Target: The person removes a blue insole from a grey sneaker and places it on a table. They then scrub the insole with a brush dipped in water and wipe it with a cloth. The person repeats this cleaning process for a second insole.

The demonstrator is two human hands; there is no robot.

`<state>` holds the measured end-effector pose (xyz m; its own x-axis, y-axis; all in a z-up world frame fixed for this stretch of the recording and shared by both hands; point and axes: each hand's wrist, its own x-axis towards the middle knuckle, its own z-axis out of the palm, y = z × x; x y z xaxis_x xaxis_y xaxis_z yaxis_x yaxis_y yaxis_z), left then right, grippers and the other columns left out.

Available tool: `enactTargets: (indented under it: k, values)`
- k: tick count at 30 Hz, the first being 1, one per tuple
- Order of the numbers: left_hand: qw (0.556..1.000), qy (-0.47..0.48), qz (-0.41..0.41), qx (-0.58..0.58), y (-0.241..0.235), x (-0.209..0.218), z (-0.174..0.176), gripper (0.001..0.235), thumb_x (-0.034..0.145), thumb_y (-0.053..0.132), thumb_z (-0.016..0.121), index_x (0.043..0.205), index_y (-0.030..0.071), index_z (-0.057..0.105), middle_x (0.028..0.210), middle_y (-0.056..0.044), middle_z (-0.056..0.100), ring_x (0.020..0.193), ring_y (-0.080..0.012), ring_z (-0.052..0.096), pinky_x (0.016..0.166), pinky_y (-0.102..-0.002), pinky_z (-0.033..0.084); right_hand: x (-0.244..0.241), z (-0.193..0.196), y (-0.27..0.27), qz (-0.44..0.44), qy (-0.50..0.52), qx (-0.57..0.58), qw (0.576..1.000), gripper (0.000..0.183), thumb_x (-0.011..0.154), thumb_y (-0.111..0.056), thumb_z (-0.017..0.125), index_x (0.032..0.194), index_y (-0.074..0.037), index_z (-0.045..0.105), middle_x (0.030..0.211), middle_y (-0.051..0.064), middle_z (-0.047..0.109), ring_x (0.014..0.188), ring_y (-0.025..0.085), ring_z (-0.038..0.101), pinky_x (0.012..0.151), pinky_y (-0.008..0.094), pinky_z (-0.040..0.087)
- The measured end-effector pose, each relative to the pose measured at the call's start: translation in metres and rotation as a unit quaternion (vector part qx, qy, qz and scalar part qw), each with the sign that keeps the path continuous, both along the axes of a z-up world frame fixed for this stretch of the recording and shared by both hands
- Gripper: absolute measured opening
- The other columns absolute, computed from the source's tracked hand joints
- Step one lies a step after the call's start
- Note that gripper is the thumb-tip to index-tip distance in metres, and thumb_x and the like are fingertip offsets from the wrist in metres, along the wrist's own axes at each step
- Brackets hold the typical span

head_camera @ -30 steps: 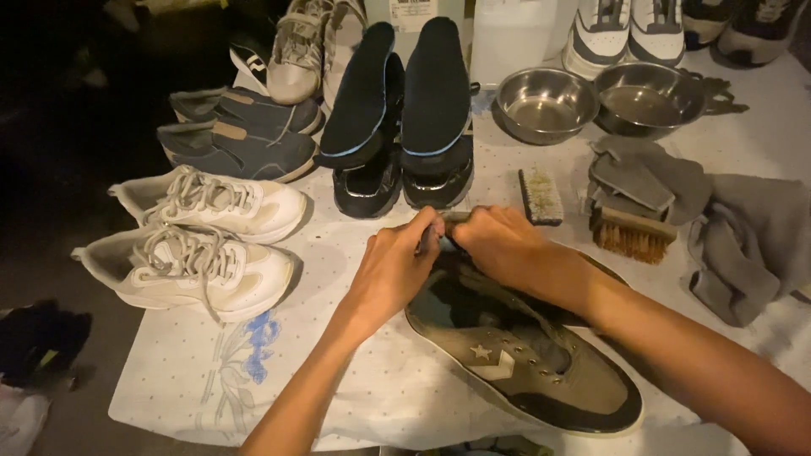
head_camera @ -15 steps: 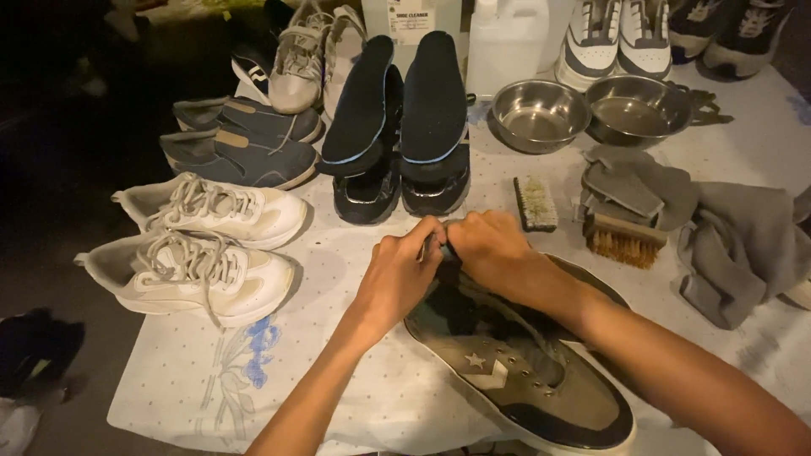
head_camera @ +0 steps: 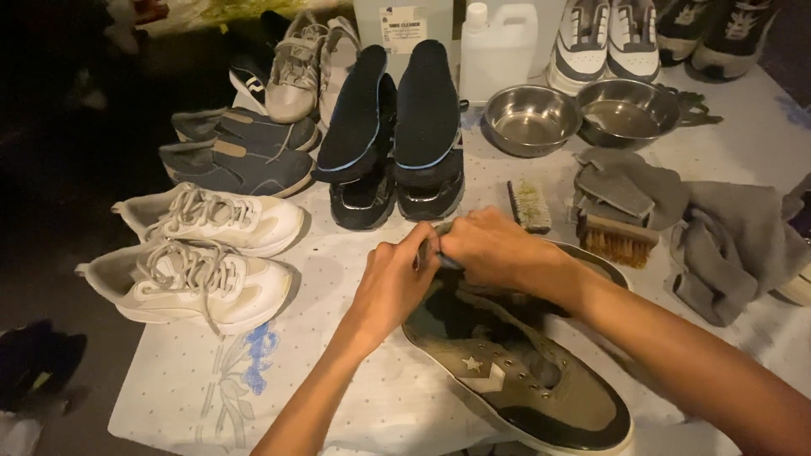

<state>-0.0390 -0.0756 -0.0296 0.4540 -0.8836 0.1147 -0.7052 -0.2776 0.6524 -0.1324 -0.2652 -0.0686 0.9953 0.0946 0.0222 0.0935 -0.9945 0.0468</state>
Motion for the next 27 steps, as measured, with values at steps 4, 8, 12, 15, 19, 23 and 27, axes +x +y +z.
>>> enactTargets:
  k: [4, 8, 12, 15, 19, 23, 27]
  values:
    - [1.0, -0.01, -0.004, 0.002, 0.004, -0.007, 0.01, 0.011, 0.097, 0.009, 0.06, 0.104, 0.016, 0.06, 0.069, -0.016, 0.069, 0.07, -0.0424, 0.073, 0.07, -0.047, 0.056, 0.007, 0.006, -0.004, -0.01, 0.042, 0.006, 0.999, 0.02, 0.068, -0.013, 0.073, 0.083, -0.011, 0.06, 0.069, 0.016, 0.065, 0.067, 0.043, 0.068, 0.068, 0.051, 0.057]
    - [1.0, -0.025, -0.005, 0.003, 0.003, -0.006, 0.009, 0.012, 0.096, 0.01, 0.061, 0.105, 0.017, 0.06, 0.068, -0.015, 0.069, 0.07, -0.0427, 0.073, 0.07, -0.048, 0.057, 0.01, -0.014, -0.016, -0.003, 0.049, 0.015, 0.999, 0.022, 0.073, -0.025, 0.078, 0.081, -0.007, 0.067, 0.073, 0.018, 0.068, 0.069, 0.042, 0.071, 0.064, 0.052, 0.057]
    - [1.0, -0.018, 0.001, 0.011, 0.003, -0.009, 0.014, 0.009, 0.1, 0.012, 0.054, 0.106, 0.017, 0.058, 0.078, -0.018, 0.076, 0.075, -0.0444, 0.075, 0.076, -0.049, 0.057, -0.006, 0.009, -0.012, -0.042, -0.012, 0.098, 0.994, 0.024, 0.077, -0.03, 0.074, 0.066, -0.01, 0.067, 0.061, 0.013, 0.068, 0.062, 0.04, 0.069, 0.063, 0.047, 0.056]
    - [1.0, -0.008, 0.004, 0.016, 0.006, -0.012, 0.021, 0.011, 0.103, 0.014, 0.05, 0.109, 0.018, 0.058, 0.079, -0.02, 0.076, 0.078, -0.0476, 0.074, 0.076, -0.05, 0.056, -0.022, 0.027, -0.003, -0.056, -0.077, 0.167, 0.981, 0.026, 0.084, -0.023, 0.072, 0.065, -0.01, 0.061, 0.057, 0.009, 0.066, 0.058, 0.035, 0.067, 0.06, 0.039, 0.053]
    - [1.0, -0.006, 0.015, 0.012, 0.006, -0.014, 0.021, 0.013, 0.103, 0.015, 0.051, 0.112, 0.02, 0.058, 0.08, -0.021, 0.077, 0.08, -0.0492, 0.074, 0.077, -0.052, 0.058, -0.037, 0.02, -0.001, -0.052, -0.176, 0.225, 0.957, 0.014, 0.087, -0.019, 0.078, 0.078, -0.011, 0.07, 0.07, 0.003, 0.076, 0.069, 0.029, 0.074, 0.063, 0.035, 0.058]
    - [1.0, -0.012, 0.014, 0.004, 0.006, -0.012, 0.018, 0.011, 0.103, 0.016, 0.053, 0.112, 0.021, 0.058, 0.076, -0.02, 0.076, 0.077, -0.0461, 0.076, 0.075, -0.05, 0.059, -0.046, 0.016, 0.01, -0.04, -0.286, 0.271, 0.918, 0.004, 0.081, -0.012, 0.077, 0.083, -0.009, 0.074, 0.071, 0.008, 0.074, 0.065, 0.03, 0.073, 0.061, 0.038, 0.058]
    - [1.0, -0.006, 0.012, 0.021, 0.01, -0.017, 0.03, 0.017, 0.102, 0.021, 0.055, 0.12, 0.022, 0.059, 0.086, -0.022, 0.078, 0.085, -0.0503, 0.074, 0.077, -0.055, 0.058, -0.055, 0.005, -0.001, -0.045, -0.375, 0.271, 0.885, 0.014, 0.079, -0.011, 0.081, 0.092, -0.015, 0.083, 0.076, 0.004, 0.079, 0.064, 0.03, 0.074, 0.059, 0.037, 0.059]
